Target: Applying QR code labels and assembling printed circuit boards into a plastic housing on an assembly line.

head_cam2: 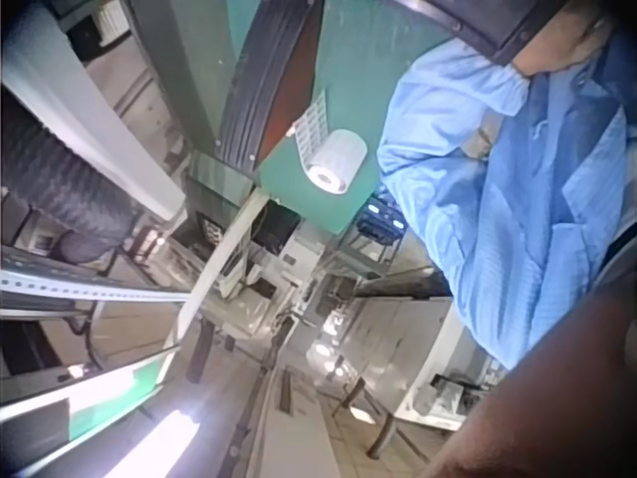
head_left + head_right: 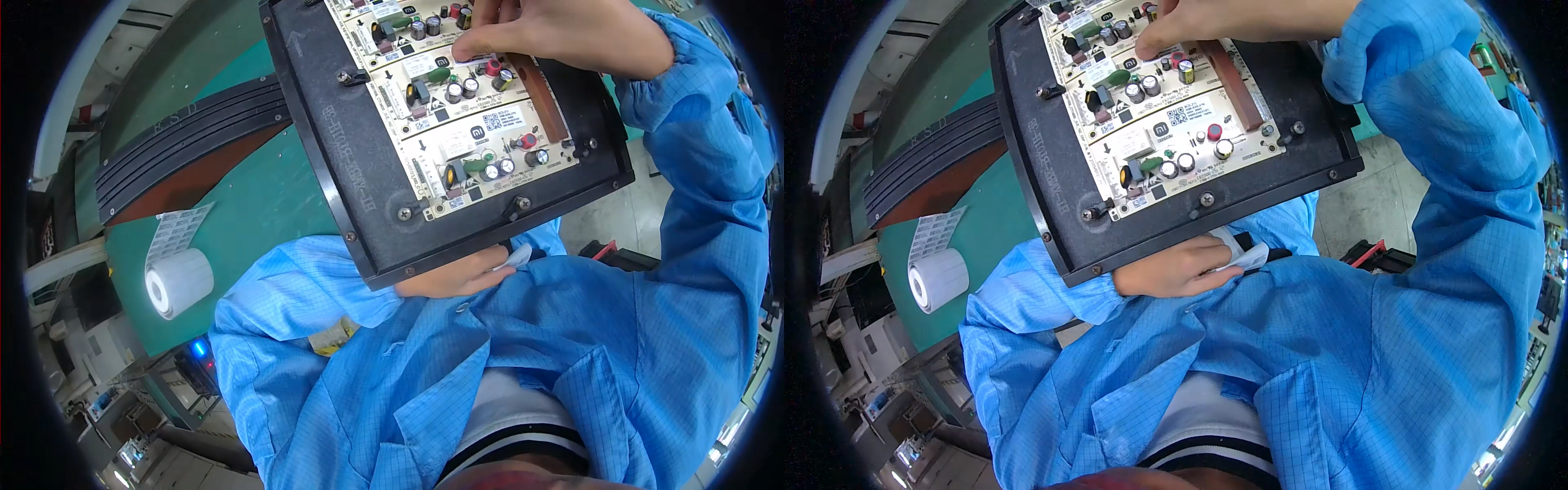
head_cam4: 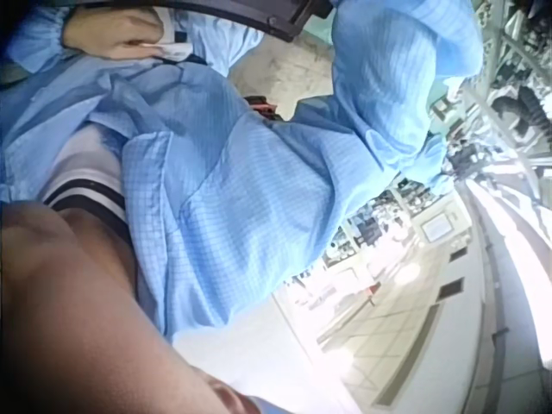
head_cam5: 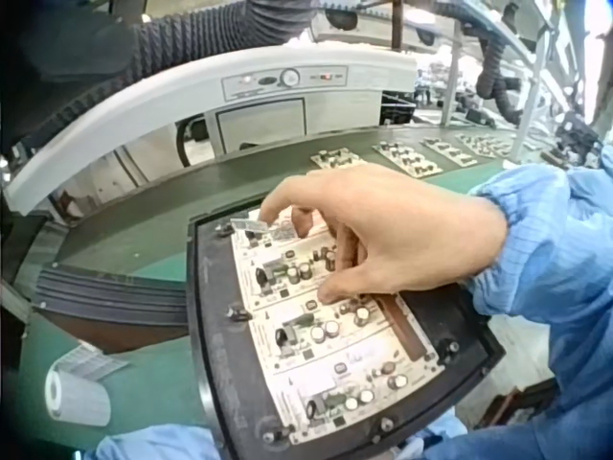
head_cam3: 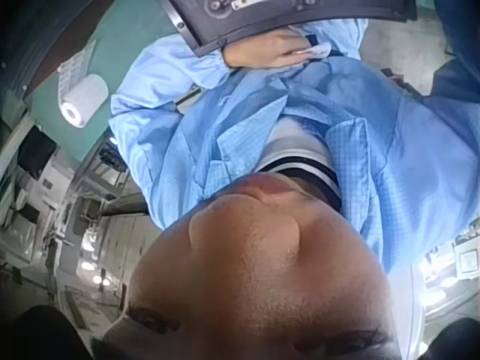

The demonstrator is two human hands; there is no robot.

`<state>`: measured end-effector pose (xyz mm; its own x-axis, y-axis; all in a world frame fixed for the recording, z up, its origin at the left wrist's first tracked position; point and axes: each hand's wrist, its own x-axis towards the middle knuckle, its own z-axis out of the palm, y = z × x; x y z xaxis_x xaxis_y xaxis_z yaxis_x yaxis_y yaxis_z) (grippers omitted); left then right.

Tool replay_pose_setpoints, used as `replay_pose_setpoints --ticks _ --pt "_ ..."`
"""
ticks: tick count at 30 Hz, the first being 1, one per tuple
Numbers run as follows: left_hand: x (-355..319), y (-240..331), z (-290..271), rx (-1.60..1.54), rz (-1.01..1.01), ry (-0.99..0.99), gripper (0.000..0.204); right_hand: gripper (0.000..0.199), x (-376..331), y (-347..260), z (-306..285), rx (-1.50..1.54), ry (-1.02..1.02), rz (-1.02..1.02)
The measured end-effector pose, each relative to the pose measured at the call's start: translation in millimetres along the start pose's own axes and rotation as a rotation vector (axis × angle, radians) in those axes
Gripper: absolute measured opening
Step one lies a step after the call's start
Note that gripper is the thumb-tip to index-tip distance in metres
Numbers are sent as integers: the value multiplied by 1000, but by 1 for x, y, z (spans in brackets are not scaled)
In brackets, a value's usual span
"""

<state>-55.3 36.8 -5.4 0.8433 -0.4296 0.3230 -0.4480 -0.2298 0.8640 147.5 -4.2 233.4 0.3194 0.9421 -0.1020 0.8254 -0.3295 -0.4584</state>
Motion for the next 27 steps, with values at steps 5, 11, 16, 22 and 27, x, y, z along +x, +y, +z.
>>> replay_pose_setpoints --ticks 5,11,16,22,27 --pt "0 -3 -2 43 -5 -33 35 66 0 13 5 -43 143 -353" --pt "1 -2 -1 -48 -57 -65 36 84 11 40 -6 -7 329 -668" --pt "-3 -6 3 -66 -30 -43 35 61 16 32 -2 47 223 -41" --pt "-8 -11 6 -81 -50 -53 35 56 27 23 1 42 187 54" --pt "1 -4 -2 -97 12 -45 35 55 28 25 -6 -124 143 32"
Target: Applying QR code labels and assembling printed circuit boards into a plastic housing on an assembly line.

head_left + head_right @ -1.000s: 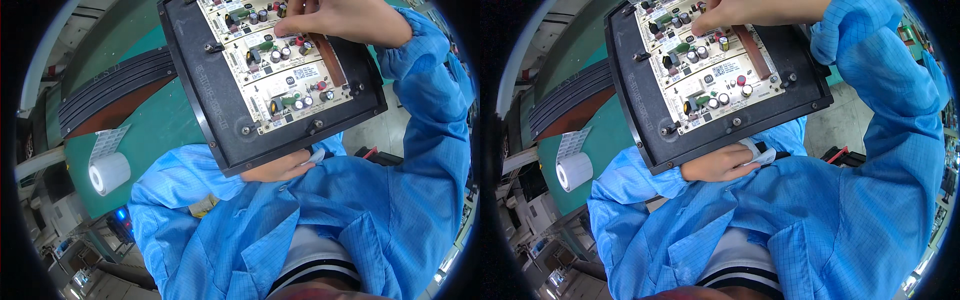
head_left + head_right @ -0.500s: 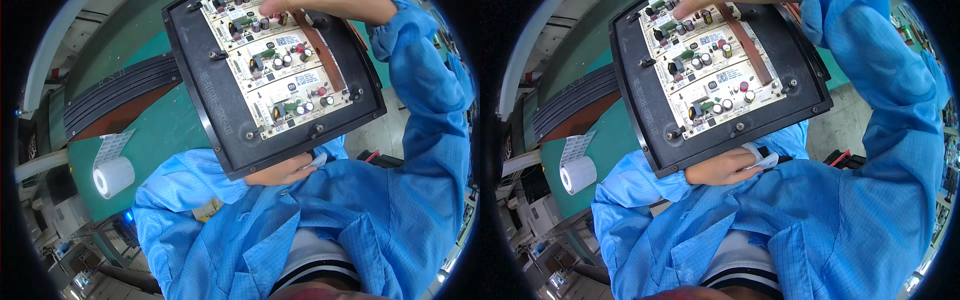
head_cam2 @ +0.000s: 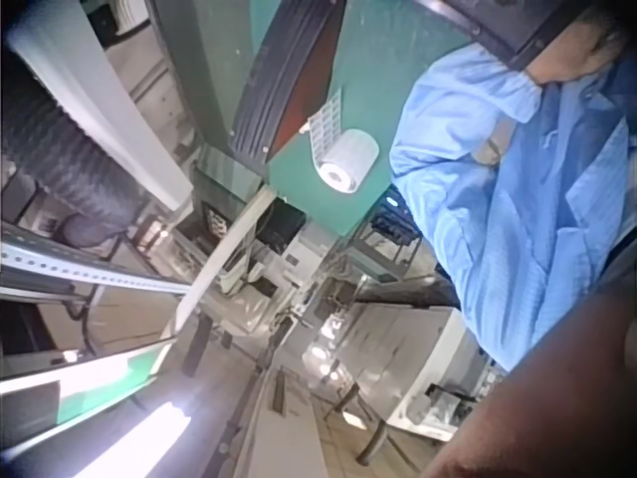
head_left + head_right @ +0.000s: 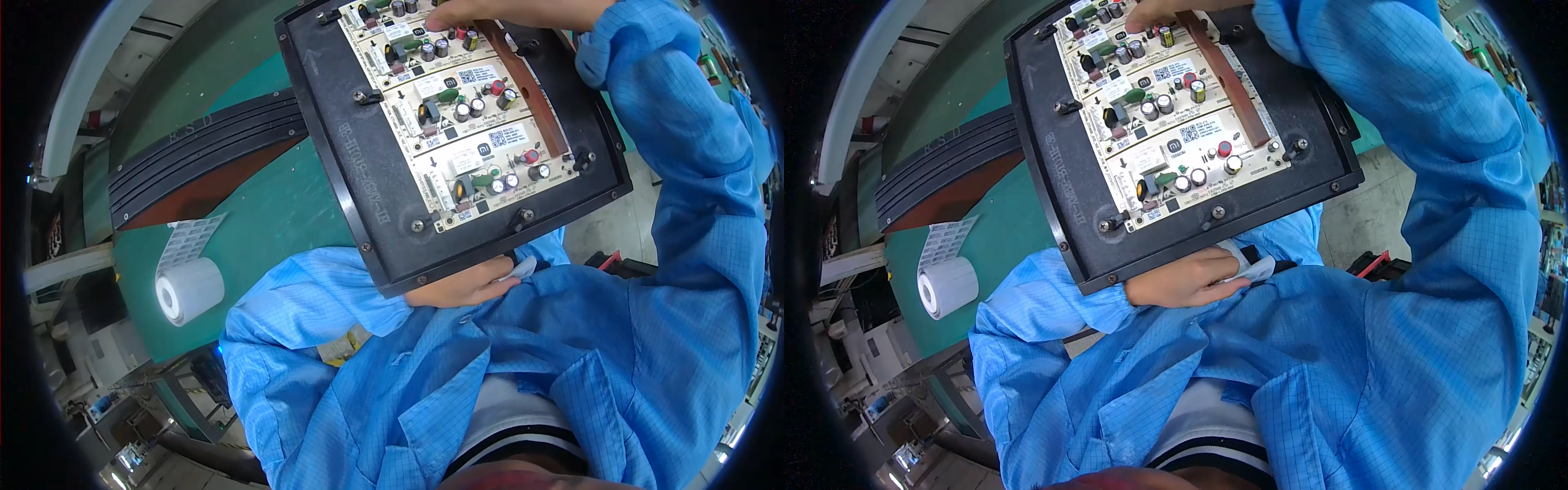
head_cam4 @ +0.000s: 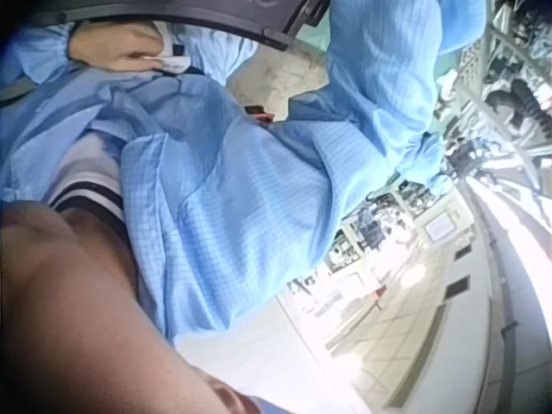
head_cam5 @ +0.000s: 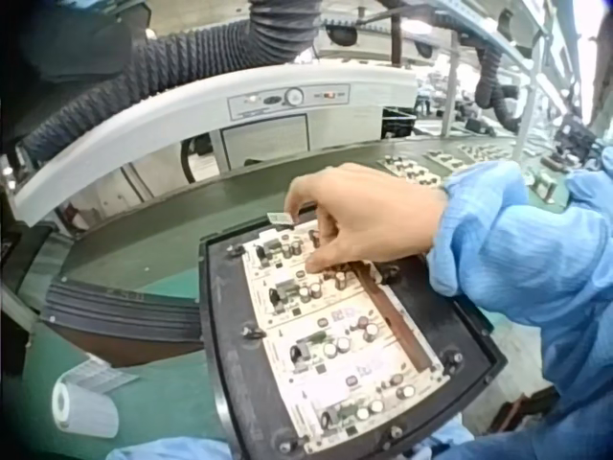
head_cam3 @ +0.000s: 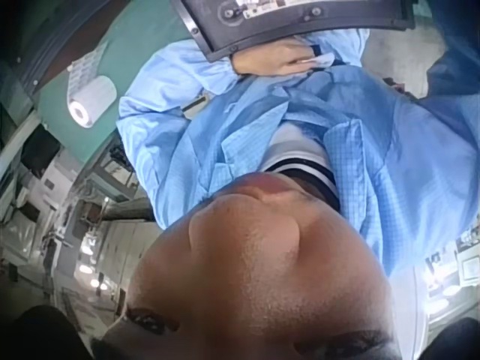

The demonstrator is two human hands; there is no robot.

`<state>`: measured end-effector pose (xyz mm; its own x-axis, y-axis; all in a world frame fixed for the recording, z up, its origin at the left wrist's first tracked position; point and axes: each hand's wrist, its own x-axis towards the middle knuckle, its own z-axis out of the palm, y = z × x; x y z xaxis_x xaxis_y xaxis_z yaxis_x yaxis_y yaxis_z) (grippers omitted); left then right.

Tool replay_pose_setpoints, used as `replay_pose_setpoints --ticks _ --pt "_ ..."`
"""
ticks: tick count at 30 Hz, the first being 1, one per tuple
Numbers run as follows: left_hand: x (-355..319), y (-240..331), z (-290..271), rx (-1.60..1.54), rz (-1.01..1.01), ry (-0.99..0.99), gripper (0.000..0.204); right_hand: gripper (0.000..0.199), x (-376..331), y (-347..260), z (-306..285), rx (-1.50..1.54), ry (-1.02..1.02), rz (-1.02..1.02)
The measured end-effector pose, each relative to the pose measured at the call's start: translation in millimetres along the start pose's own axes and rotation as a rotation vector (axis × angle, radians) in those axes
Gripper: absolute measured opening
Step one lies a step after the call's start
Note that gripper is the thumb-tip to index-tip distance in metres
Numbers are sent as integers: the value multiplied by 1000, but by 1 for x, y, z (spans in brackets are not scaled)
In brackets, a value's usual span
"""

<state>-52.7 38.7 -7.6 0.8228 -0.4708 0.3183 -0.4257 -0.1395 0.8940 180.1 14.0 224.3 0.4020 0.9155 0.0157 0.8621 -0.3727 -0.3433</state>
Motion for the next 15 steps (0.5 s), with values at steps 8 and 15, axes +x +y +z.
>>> replay_pose_setpoints --ticks 8,15 --pt "3 4 -4 26 50 20 32 54 25 24 -11 -196 68 -94" --pt "0 4 -4 32 27 -19 32 39 39 34 4 130 123 127"
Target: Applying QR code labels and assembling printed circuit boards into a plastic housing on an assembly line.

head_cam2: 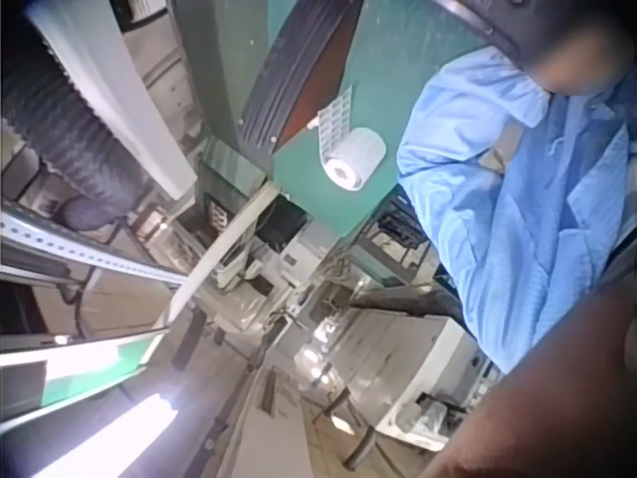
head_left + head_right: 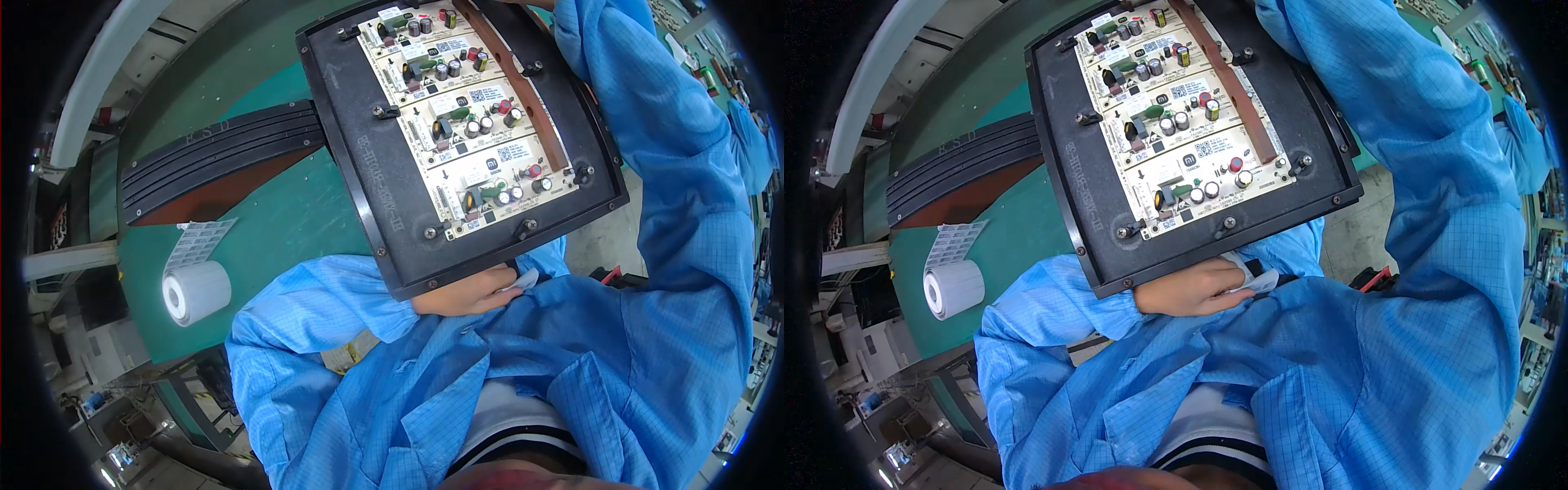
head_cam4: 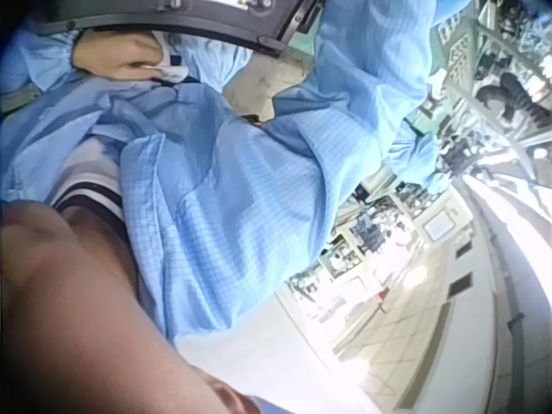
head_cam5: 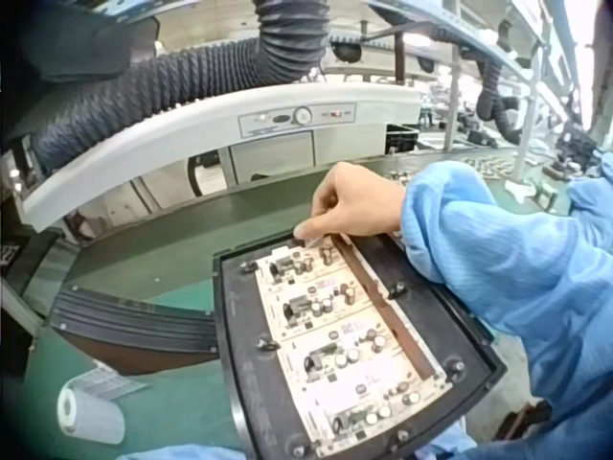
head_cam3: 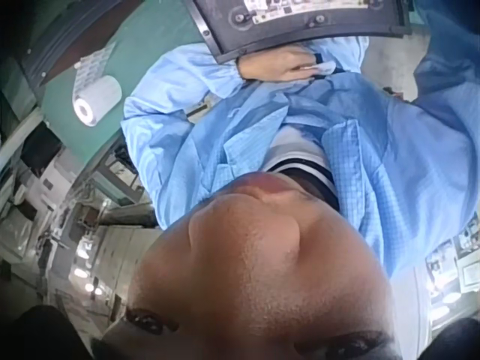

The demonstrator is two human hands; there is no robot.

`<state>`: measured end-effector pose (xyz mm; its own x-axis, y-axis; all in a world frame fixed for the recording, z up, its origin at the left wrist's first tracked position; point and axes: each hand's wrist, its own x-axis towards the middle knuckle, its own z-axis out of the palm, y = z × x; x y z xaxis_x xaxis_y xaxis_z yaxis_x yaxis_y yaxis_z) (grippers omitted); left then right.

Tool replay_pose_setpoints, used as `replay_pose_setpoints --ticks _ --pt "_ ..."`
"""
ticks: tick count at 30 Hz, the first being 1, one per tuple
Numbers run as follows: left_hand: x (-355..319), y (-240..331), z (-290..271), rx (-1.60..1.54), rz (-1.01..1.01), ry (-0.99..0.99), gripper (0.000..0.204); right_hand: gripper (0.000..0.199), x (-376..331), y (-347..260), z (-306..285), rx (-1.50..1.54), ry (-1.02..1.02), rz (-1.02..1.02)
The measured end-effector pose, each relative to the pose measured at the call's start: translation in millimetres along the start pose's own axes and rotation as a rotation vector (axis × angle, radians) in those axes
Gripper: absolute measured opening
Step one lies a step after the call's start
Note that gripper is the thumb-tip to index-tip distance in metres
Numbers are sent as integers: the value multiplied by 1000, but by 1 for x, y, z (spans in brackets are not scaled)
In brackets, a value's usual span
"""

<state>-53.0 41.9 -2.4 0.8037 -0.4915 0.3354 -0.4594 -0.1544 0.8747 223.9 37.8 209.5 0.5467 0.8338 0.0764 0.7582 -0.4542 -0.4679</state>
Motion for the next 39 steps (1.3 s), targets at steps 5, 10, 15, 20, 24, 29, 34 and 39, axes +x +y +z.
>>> replay_pose_setpoints --ticks 5,10,15,20,24,29,34,39 --pt "-1 -5 0 -25 10 -1 31 40 2 7 2 2 71 -132" --pt "1 -1 -1 -25 -14 -24 31 42 1 7 5 -98 149 -265" --pt "3 -3 0 -5 21 -2 31 38 3 5 -4 -338 278 -437" --pt "3 -1 0 3 25 10 31 37 -5 -2 -4 83 107 -39" --pt "2 -2 0 -13 36 0 30 38 -6 -1 -2 52 47 33" --pt "0 -4 0 5 43 4 30 36 -2 3 3 37 50 5" --pt "3 1 -1 -61 30 37 30 36 2 10 4 37 35 -44" --pt "-1 -6 2 -58 -40 -48 31 35 8 14 6 -53 15 -80"
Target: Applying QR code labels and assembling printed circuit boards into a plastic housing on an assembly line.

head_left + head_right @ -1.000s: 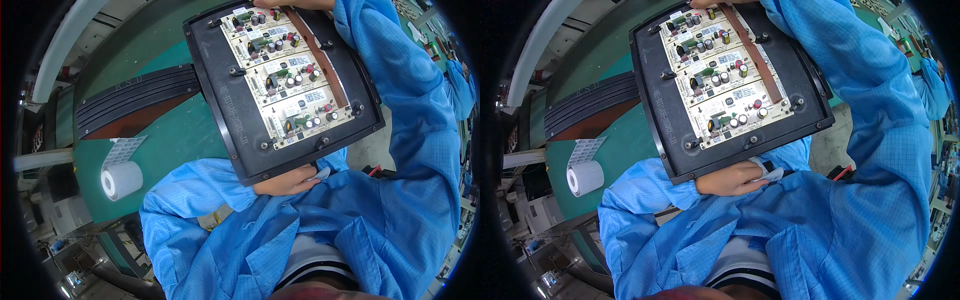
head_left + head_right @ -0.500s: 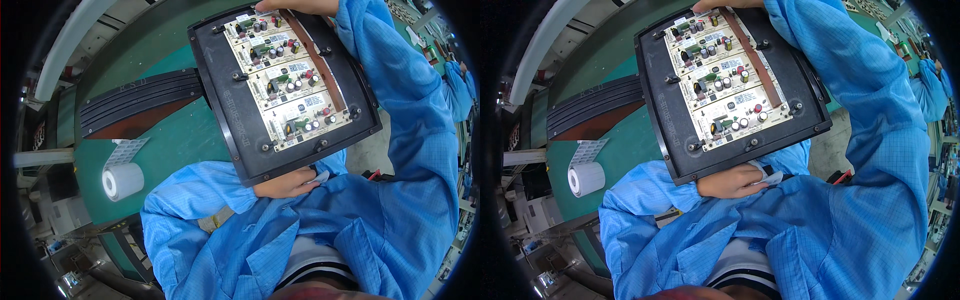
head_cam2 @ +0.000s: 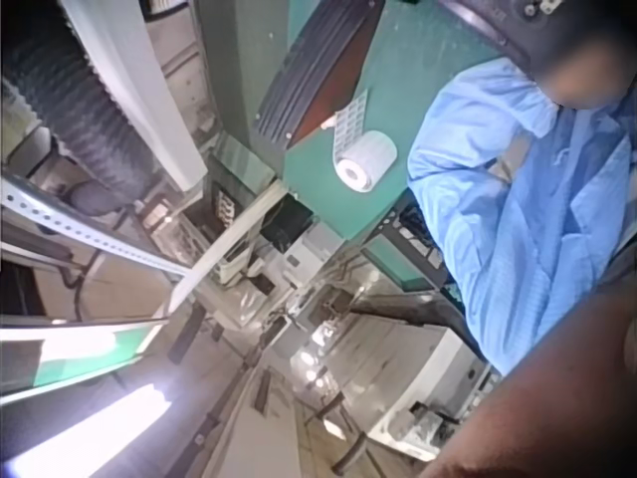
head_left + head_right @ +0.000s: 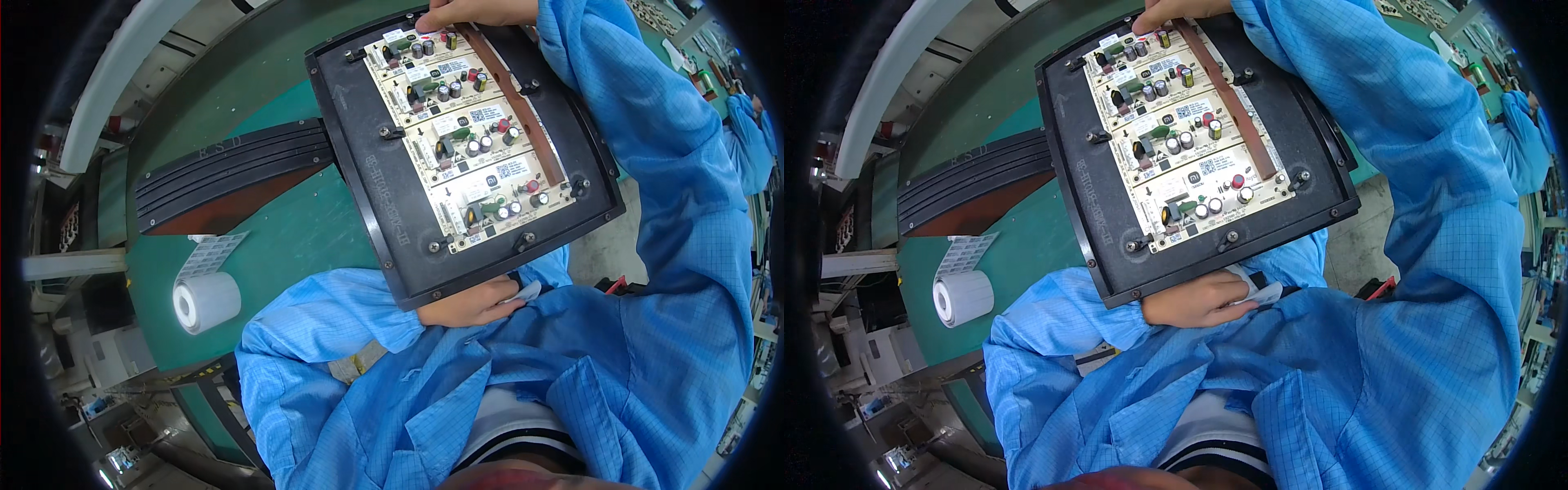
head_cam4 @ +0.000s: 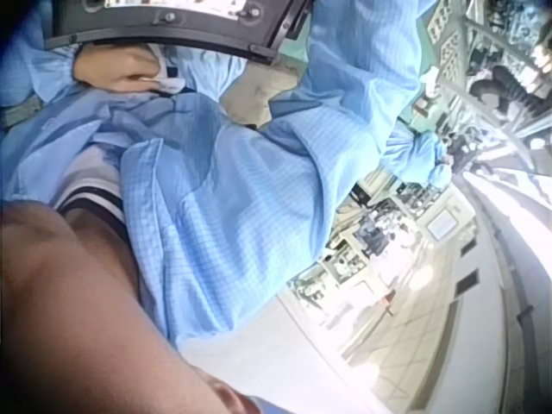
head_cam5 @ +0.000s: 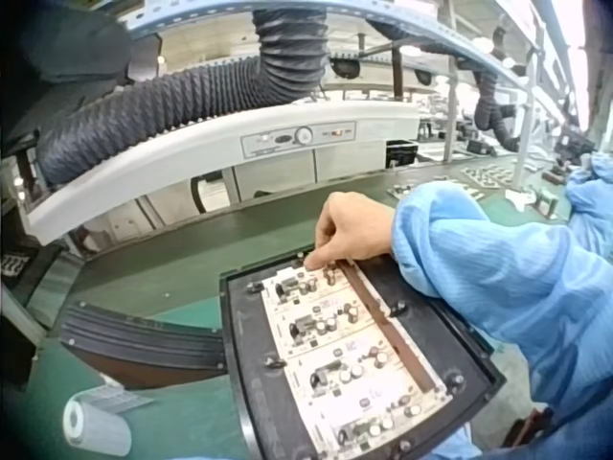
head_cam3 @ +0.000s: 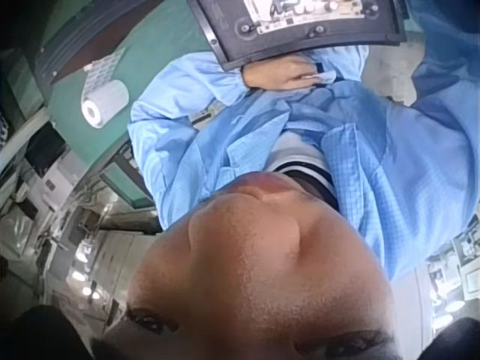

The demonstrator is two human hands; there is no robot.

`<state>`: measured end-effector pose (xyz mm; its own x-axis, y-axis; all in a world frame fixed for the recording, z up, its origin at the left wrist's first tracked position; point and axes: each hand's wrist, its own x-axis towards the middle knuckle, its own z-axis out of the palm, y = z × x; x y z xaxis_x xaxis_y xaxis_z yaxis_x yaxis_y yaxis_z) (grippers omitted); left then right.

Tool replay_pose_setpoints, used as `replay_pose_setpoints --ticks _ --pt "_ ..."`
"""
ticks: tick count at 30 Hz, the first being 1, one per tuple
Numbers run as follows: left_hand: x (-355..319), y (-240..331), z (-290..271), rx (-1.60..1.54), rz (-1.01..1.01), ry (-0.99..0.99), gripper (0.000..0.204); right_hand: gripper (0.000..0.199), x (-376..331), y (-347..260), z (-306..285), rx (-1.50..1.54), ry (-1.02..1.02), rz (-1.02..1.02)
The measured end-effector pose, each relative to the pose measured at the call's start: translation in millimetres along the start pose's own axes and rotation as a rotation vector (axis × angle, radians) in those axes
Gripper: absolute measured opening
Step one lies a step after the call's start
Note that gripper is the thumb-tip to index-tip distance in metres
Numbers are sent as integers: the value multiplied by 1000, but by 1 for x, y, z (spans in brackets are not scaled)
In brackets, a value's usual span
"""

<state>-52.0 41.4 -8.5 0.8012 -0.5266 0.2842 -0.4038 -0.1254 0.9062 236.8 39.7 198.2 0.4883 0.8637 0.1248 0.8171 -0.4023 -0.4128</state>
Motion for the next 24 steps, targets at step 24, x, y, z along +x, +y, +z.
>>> replay_pose_setpoints --ticks 24 --pt "2 4 -2 22 -9 -22 31 29 -53 -29 -18 -229 -59 -132"
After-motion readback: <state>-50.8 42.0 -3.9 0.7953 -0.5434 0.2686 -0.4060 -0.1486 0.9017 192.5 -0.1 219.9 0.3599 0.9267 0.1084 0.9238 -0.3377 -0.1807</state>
